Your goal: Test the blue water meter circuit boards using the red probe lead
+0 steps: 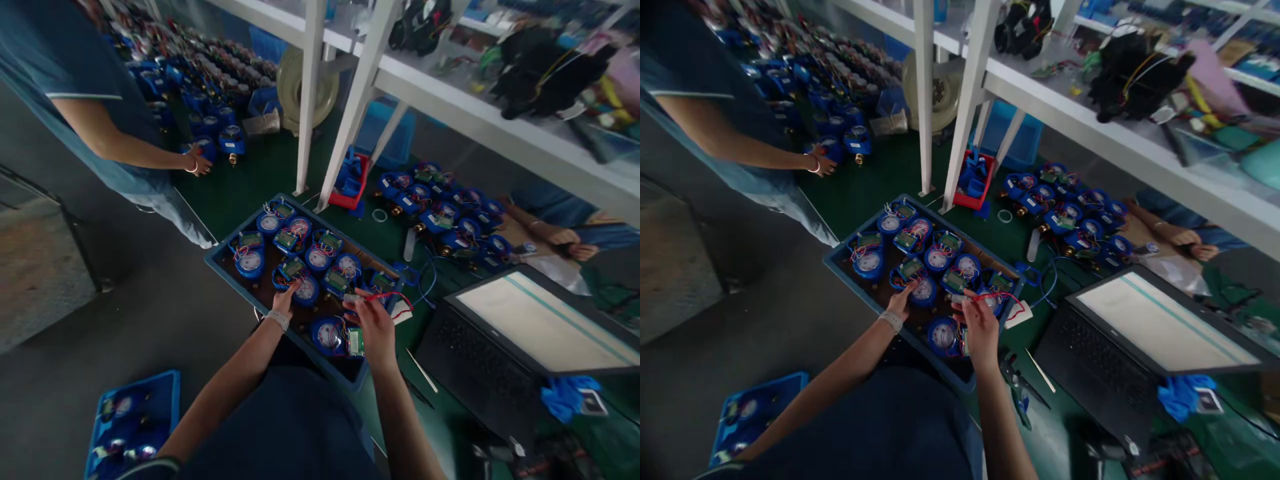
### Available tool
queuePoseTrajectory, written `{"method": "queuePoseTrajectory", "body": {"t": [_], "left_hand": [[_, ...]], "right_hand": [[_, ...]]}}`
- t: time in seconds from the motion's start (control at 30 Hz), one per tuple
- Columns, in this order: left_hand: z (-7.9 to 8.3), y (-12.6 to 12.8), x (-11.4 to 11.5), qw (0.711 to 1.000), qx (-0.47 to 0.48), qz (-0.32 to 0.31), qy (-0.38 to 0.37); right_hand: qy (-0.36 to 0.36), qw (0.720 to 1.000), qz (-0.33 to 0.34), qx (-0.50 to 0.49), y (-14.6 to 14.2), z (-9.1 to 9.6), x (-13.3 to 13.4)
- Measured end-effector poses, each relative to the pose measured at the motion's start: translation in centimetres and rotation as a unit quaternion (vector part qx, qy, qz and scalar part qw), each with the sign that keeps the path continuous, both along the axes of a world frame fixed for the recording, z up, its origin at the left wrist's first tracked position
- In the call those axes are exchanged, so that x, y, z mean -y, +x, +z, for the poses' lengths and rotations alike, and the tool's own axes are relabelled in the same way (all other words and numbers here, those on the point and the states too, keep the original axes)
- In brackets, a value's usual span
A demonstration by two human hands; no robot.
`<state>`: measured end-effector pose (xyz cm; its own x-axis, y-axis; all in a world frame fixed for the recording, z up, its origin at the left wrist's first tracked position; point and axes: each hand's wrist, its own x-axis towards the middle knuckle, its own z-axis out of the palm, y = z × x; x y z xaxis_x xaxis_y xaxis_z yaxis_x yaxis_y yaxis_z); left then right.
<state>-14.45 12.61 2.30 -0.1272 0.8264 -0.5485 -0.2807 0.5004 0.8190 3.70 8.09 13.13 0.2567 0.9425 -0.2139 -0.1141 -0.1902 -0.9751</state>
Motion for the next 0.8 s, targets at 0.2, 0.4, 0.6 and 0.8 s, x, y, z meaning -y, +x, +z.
{"method": "queuePoseTrajectory", "body": {"t": [0.2,0.4,0.6,0.8], "left_hand": [[0.6,-1.5,-0.3,0.990,0.069,0.009,-0.125],[1.6,-2.7,-0.7,0.976,0.145,-0.012,-0.164],[1.3,-2.3,-0.2,0.972,0.173,-0.008,-0.160],[1.1,-2.0,0.0,0.972,0.183,0.010,-0.144]], "right_hand": [[-0.001,0.992,0.117,0.057,-1.7,-2.9,-4.9],[0.012,0.977,0.163,0.134,-3.2,-7.3,-8.6],[0.042,0.954,0.210,0.209,-3.7,-8.9,-9.4],[0.062,0.929,0.231,0.283,-4.2,-8.9,-9.2]]}}
